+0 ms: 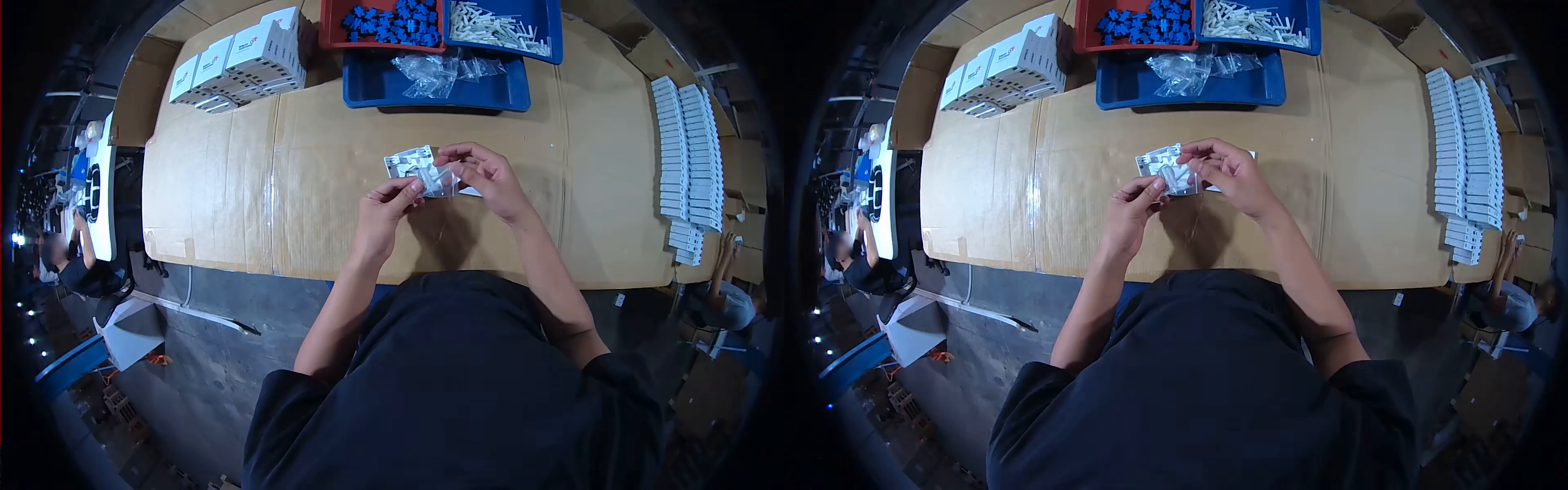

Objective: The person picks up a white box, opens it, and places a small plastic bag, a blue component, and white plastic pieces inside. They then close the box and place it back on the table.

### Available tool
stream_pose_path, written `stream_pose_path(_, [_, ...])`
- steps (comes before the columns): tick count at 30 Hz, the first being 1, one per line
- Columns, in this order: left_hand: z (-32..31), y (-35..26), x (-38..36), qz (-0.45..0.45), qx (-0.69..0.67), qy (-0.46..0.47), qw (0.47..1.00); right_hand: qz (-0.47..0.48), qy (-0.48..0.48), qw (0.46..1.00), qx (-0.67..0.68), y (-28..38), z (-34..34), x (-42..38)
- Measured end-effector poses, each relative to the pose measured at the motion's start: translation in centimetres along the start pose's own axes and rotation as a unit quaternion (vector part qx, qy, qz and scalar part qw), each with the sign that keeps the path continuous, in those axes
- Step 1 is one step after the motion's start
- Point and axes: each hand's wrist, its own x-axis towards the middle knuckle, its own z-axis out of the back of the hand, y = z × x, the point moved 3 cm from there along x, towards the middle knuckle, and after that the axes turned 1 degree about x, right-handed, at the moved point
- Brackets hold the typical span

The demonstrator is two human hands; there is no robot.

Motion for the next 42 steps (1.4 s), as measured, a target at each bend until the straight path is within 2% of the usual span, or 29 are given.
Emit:
stream_pose_path(2, [0.0,0.1,0.1,-0.054,0.055,-0.020,0.997,-0.013,0.006,1.000,-0.012,-0.6,-0.1,0.1])
stream_pose_path(5, [-0.4,-0.3,-0.1,-0.081,0.089,-0.034,0.992,-0.030,0.015,0.999,-0.023,-1.2,-0.4,0.4])
stream_pose_path(11, [-0.4,-0.3,0.4,-0.081,0.082,-0.042,0.992,-0.020,0.036,0.999,-0.023,-1.7,-0.8,0.5])
stream_pose_path(16, [-0.6,-0.4,0.4,-0.087,0.068,0.001,0.994,-0.006,0.047,0.999,-0.006,-2.2,-1.6,0.6])
stream_pose_path(19, [-0.8,-0.4,0.4,-0.079,0.066,0.015,0.995,0.017,0.039,0.999,-0.020,-2.4,-2.0,0.7])
stream_pose_path(22, [-1.0,-0.5,0.4,-0.086,0.068,0.020,0.994,-0.030,0.011,0.999,-0.017,-1.8,-2.2,0.4])
stream_pose_path(26, [-1.1,-0.3,0.7,-0.108,0.068,0.017,0.992,-0.024,-0.014,1.000,-0.005,-2.5,-1.8,0.6])
stream_pose_path(29, [-1.9,-1.4,0.0,-0.133,0.137,0.012,0.981,-0.016,-0.026,0.998,-0.047,-2.7,-1.5,0.5])
stream_pose_path(32, [-1.5,-0.8,0.2,-0.124,0.115,0.023,0.985,0.010,-0.029,0.997,-0.076,-2.7,-1.7,0.5])
stream_pose_path(34, [-1.2,-0.9,0.4,-0.126,0.158,0.029,0.979,0.016,-0.020,0.997,-0.073,-2.6,-1.8,0.5])
stream_pose_path(35, [-1.1,-0.9,0.4,-0.127,0.180,0.033,0.975,0.007,-0.020,0.998,-0.055,-2.5,-1.9,0.4])
stream_pose_path(38, [-1.0,-0.6,0.2,-0.055,0.162,0.019,0.985,-0.016,-0.018,1.000,-0.017,-2.2,-2.4,0.4])
stream_pose_path(42, [-1.6,-0.8,-0.2,-0.068,0.130,0.031,0.989,-0.026,-0.019,0.998,-0.046,-3.0,-2.0,0.6])
